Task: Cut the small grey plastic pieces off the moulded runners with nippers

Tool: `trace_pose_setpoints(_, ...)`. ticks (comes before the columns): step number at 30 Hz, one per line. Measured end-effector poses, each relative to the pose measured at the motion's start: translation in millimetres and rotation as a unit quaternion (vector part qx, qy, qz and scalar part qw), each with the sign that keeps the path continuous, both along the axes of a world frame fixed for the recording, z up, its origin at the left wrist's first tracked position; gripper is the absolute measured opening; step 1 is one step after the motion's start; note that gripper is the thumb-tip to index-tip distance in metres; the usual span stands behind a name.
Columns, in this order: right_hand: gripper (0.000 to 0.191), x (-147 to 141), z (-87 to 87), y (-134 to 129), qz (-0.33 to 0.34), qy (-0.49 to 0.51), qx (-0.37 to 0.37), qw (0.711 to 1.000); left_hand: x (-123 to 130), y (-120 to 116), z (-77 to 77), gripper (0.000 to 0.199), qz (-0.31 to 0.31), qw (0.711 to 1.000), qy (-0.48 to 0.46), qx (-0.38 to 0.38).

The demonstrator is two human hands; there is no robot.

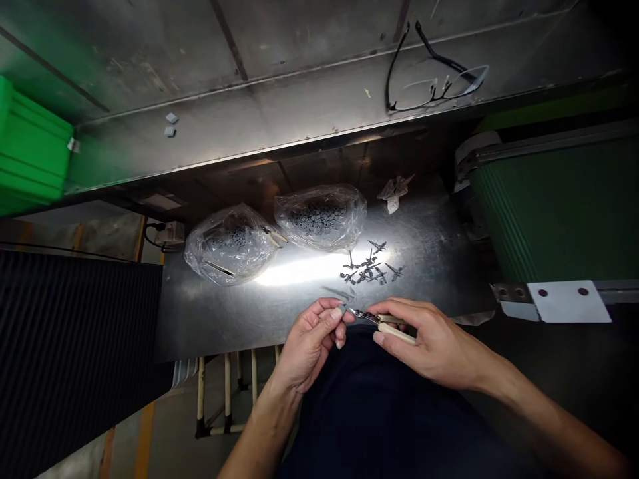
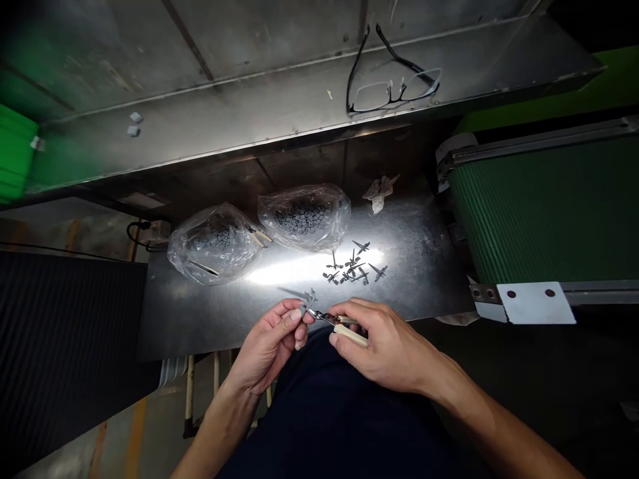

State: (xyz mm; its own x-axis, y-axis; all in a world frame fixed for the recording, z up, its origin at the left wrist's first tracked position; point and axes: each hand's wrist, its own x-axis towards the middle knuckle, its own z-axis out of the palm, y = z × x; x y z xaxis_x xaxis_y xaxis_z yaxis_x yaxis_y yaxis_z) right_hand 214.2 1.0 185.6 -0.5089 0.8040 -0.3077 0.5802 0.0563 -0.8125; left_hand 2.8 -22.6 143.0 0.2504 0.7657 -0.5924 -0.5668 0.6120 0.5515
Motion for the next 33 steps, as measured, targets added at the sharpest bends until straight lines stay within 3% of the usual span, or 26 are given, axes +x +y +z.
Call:
trace_pose_setpoints(5, 0.035, 2, 7.3, 5, 0.03, -0.003, 0.023, 0.999, -1, -5, 13.2, 0.024, 0.016, 0.998, -0.059, -0.02)
trace_pose_setpoints(9, 0.033, -3, 9.8, 7, 0.043, 0.002, 0.042, 0.998, 3, -8, 14.9, 0.02, 0.023, 0.997, -0.07, -0.028)
trace_pose_setpoints(18, 0.031, -4, 17.3, 4, 0.05, -0.015, 0.076, 0.996, 12, -12, 13.0, 0.025, 0.015, 0.999, 0.023, 0.028)
trace_pose_setpoints(33, 0.029, -1, 22.0, 1, 0.062, -0.019, 0.14, 0.988, 13, -16, 24.5, 0.026, 0.059, 0.995, 0.077, 0.017)
